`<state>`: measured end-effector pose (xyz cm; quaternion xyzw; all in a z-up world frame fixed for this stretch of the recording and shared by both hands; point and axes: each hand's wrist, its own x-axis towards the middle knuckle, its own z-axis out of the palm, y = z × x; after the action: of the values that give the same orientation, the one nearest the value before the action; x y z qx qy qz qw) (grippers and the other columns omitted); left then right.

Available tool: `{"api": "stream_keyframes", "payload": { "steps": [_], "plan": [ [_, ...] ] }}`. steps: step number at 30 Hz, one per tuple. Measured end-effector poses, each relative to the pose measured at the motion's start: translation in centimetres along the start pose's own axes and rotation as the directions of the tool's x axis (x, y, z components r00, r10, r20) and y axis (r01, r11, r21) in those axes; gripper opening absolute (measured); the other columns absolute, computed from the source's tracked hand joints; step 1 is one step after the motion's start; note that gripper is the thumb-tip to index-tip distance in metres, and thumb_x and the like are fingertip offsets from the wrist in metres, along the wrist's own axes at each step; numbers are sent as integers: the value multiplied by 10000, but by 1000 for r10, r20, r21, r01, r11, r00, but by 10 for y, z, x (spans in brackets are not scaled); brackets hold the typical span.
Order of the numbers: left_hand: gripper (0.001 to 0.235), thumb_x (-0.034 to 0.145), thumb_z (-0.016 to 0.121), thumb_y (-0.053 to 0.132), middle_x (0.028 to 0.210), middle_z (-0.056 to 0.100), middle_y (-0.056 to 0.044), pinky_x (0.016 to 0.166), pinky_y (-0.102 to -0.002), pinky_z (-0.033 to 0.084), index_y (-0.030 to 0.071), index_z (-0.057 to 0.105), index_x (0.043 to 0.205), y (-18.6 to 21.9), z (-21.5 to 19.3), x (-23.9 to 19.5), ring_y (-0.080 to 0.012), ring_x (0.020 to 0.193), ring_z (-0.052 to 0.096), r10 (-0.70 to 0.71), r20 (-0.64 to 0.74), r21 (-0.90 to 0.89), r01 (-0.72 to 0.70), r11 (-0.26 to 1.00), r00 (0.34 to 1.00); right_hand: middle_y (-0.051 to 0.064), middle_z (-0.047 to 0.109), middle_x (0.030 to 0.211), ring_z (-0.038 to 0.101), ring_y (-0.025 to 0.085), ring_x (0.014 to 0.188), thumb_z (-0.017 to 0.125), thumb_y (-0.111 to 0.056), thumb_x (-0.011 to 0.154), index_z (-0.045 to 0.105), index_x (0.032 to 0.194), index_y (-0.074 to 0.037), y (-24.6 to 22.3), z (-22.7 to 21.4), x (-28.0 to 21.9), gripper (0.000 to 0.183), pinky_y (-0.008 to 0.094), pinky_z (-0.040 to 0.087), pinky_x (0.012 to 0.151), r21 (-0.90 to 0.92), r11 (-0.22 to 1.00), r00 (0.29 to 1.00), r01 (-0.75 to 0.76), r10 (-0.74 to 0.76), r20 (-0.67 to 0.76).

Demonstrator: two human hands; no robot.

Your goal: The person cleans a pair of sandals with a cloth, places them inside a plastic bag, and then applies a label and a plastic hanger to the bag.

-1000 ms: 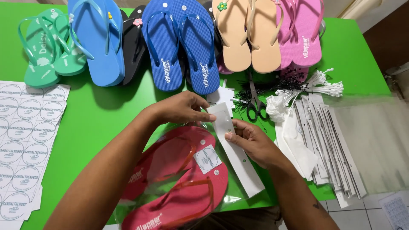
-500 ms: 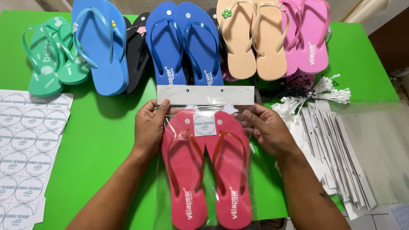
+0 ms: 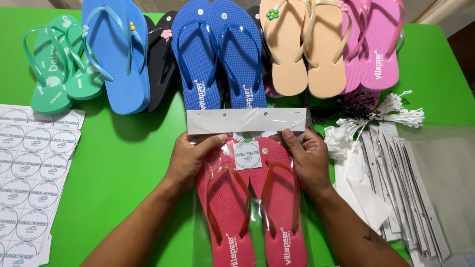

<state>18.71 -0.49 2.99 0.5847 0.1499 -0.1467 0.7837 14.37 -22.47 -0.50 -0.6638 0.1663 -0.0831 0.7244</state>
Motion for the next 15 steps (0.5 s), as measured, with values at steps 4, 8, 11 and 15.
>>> {"api": "stream_keyframes", "payload": {
  "steps": [4, 8, 11, 15],
  "plan": [
    [282, 686, 903, 58, 710, 709, -135, 616, -338, 580, -22, 692, 856, 1, -1, -2, -175, 634, 661, -10, -39, 27, 11, 1000, 999, 190, 784, 854, 748, 174, 722, 672, -182, 1021, 697, 941, 23, -3, 2, -2, 221, 304, 614, 675, -59, 998, 1000, 21, -20, 12],
    [369, 641, 914, 22, 755, 717, -175, 643, -357, 582, -33, 677, 918, -6, -9, 9, -222, 675, 699, 10, -8, 34, -10, 999, 1000, 182, 778, 848, 721, 149, 689, 662, -174, 1026, 686, 927, 9, -7, 5, -4, 208, 272, 600, 659, -35, 998, 999, 46, -46, -3],
    [319, 716, 890, 50, 782, 735, -170, 659, -341, 593, -29, 673, 936, -5, -10, 8, -209, 693, 712, 13, -2, -2, -13, 1000, 1000, 191, 777, 838, 715, 152, 684, 665, -164, 1024, 678, 914, 15, -8, 7, -6, 210, 277, 603, 648, -37, 996, 997, 78, -78, -15],
    [234, 900, 794, 174, 837, 765, -134, 698, -313, 623, -13, 671, 969, -20, -20, 12, -167, 745, 734, -4, 17, -37, 4, 999, 1000, 191, 780, 850, 716, 142, 687, 609, -193, 1059, 669, 926, -7, 1, 6, -5, 236, 274, 598, 656, 41, 996, 996, 73, -71, -45]
  ]
}}
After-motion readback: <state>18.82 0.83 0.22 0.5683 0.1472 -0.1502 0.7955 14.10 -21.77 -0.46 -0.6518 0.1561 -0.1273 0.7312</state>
